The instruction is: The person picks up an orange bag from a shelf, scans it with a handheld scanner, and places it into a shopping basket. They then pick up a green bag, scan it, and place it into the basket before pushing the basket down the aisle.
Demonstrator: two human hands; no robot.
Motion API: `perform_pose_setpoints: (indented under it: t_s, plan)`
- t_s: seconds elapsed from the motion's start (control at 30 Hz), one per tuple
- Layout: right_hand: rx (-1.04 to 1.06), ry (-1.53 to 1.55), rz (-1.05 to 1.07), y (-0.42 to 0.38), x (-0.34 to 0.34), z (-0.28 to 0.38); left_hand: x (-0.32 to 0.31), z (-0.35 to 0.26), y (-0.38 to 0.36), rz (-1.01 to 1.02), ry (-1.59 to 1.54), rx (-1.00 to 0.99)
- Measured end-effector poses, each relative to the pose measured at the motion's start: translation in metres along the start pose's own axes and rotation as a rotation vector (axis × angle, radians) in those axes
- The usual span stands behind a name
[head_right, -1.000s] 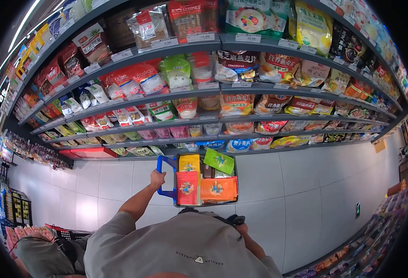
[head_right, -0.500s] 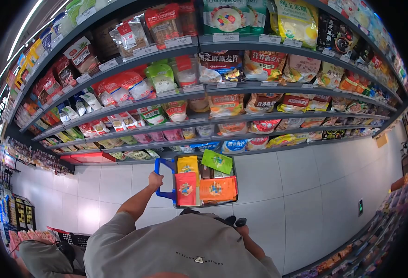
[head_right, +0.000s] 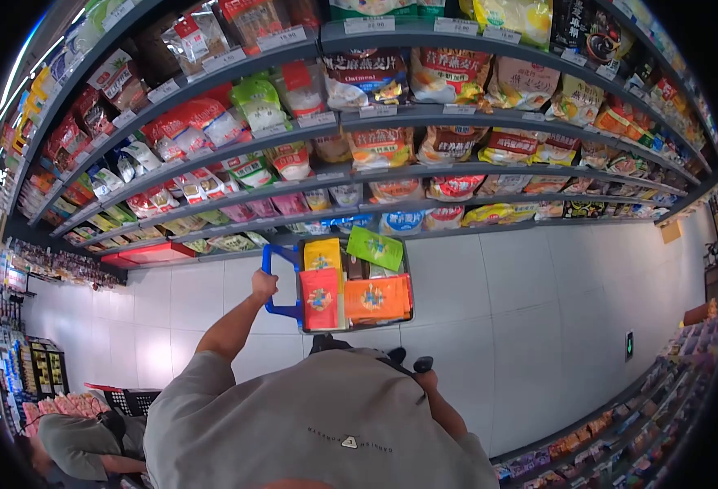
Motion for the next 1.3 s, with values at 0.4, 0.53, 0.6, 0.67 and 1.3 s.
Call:
perform_pose_setpoints:
  t_s: [0.4,0.53,0.6,0.67,1.3]
  plan:
    - [-0.007,-0.007,0.001,-0.033,0.029,-0.010,-0.016,-0.042,-0.022,0.106,-0.094,0.028]
    - [0.015,0.030,-0.025,-0.037,0.039,-0.019,-0.024,-0.058,-0.023,0.115,-0.075,-0.029]
    - [0.005,0.034,-0.006,-0.038,0.040,-0.023,-0.030,-0.063,-0.023,0.116,-0.083,-0.011]
    - [-0.026,0.003,-0.002,-0.039,0.043,-0.032,-0.041,-0.067,-0.019,0.097,-0.046,-0.039]
    - [-0.130,0.111,-0.001,-0.050,0.041,-0.039,-0.119,-0.137,-0.057,0.163,-0.135,-0.012]
Point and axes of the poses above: each hand's wrist, its own y-axis towards the middle knuckle, its own x-axis out of the back of the hand, z = x × y, the point moved 7 cm from there along y, towards the middle knuckle
